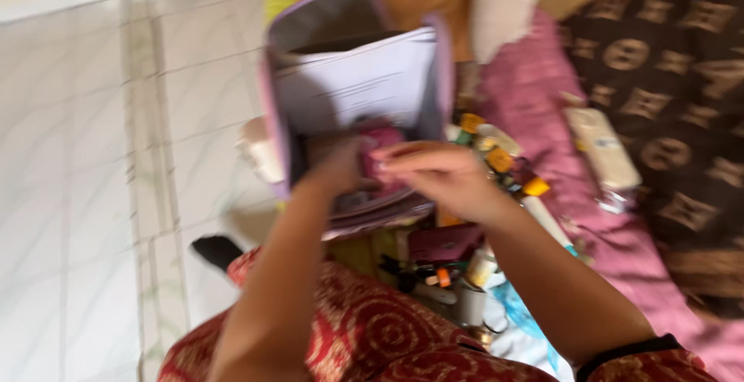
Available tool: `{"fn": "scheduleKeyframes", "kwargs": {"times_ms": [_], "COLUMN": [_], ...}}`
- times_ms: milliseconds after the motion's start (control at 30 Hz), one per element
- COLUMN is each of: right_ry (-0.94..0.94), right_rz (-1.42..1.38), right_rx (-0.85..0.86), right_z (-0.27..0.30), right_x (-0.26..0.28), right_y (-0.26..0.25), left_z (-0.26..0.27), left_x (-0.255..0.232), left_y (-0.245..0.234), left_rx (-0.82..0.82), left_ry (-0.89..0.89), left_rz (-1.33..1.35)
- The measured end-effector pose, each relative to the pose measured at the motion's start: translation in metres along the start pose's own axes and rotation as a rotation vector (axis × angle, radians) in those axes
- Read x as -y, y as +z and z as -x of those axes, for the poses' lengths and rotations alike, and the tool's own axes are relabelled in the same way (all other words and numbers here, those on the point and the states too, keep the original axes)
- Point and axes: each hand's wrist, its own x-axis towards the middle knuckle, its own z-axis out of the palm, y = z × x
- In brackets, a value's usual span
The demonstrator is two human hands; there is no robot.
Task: The person sits on the floor and unpacks phone cases from plastic packaging, removing foam inserts from each case by hand. They place the unpacked cases one at a time into an open backpack beside them, handling black, pink, beige, and maroon cases in sequence.
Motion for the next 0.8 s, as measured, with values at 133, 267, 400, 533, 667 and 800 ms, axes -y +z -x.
{"fn": "scheduleKeyframes", "kwargs": {"times_ms": [133, 267, 400, 533, 667, 800], "right_ry": [0.156, 0.432, 0.74, 0.8, 0.767, 0.553], "right_rz": [-0.039, 0.715, 1.156, 1.336, 1.292, 1.312], "right_rx": [-0.696, -0.987, -0.714, -0.809, -0.797, -1.027], "right_z": [0.085, 0.163, 0.214, 0.226, 0.222, 0.196], "right_x": [-0.005, -0.052, -0.099, -0.12, -0.104, -0.058], "right_y": [-0.115, -0.222, -0.251, -0.22, -0.21, -0.207], "left_z": [0.034, 0.073, 0.092, 0.104, 0.116, 0.127], "left_x": [-0.05, -0.112, -0.146, -0.157, -0.158, -0.159], "left_y": [-0.043, -0.049, -0.036, -0.021, -0.014, -0.016], "left_rx": [-0.227, -0.39, -0.471, -0.513, -0.515, -0.548], "left_ry": [0.039, 0.205, 0.363, 0.346, 0.322, 0.332], "left_rz": [-0.169, -0.062, -0.06, -0.039, 0.021, 0.069]}}
